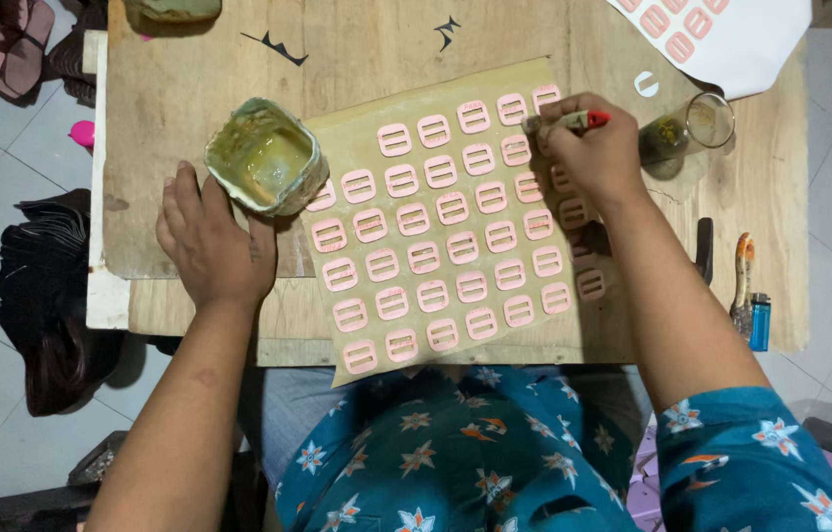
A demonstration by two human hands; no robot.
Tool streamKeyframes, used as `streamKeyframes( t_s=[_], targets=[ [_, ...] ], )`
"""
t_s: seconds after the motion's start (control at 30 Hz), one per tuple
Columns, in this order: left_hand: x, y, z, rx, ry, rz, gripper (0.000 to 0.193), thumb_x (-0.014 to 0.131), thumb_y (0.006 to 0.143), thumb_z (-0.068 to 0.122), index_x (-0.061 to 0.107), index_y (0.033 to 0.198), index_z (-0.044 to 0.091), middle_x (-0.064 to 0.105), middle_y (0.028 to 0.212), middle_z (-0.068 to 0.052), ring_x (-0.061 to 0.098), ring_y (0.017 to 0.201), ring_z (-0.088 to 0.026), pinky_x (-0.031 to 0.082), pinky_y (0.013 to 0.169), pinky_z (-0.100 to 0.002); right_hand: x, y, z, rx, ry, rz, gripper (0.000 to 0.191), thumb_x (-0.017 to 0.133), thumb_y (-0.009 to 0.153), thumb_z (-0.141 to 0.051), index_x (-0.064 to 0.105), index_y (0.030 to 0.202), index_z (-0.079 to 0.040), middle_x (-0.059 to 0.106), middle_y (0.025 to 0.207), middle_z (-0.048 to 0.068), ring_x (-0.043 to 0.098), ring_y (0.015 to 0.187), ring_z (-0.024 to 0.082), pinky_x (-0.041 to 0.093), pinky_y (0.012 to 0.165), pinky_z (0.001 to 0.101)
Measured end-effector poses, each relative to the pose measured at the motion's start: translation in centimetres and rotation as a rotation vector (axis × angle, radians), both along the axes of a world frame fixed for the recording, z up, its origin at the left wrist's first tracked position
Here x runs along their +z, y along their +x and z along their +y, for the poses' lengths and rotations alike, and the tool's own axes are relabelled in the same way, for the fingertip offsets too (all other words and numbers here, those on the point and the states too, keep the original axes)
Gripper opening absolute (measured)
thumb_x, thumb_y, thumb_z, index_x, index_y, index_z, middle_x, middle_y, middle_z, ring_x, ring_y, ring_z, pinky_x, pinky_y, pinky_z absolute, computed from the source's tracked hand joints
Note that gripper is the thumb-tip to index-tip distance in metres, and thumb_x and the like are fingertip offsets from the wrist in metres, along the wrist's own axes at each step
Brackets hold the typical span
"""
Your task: The person sits at a workbench and uses a brush to apply glue from a container onto rows of small pink shoe components laid out on a board, dipping the brush back into the glue between components and working across the sheet. At the end the person lifts and repositions the board of coated components.
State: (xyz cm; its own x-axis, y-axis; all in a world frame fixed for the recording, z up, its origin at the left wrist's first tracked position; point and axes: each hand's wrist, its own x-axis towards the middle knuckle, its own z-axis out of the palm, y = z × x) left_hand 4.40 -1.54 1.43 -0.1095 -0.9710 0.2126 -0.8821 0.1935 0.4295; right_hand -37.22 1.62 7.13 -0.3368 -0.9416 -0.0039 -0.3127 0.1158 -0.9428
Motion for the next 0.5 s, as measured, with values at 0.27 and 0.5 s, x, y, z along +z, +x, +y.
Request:
streamKeyframes(
  t_s=[0.27, 0.5],
  targets=[
    [-0.2, 0.2, -0.1, -0.004, 0.001, -0.015, 0.06, 0.06, 0.1, 0.032, 0.049, 0.145, -0.006, 0.034, 0.161, -0.028, 0.026, 0.151, -0.048, 0.016, 0.122, -0.06, -0.1, -1.0, 3.3, -0.006, 0.137, 0.21, 0.014, 0.073, 0.088, -0.002, 0.073, 0.102, 0.001, 0.075, 0.093, 0.006, 0.067, 0.082, 0.007, 0.055, 0.074, 0.0227],
    [0.0, -0.1, -0.1, 0.013, 0.009, -0.006, 0.06, 0.061, 0.1, 0.034, 0.05, 0.145, -0.004, 0.035, 0.161, -0.027, 0.026, 0.151, -0.048, 0.015, 0.121, -0.06, -0.2, -0.2, 0.7, -0.033, -0.045, 0.178, 0.016, 0.071, 0.092, -0.001, 0.074, 0.107, 0.0, 0.075, 0.095, 0.003, 0.067, 0.084, 0.006, 0.055, 0.077, 0.0217]
  ],
)
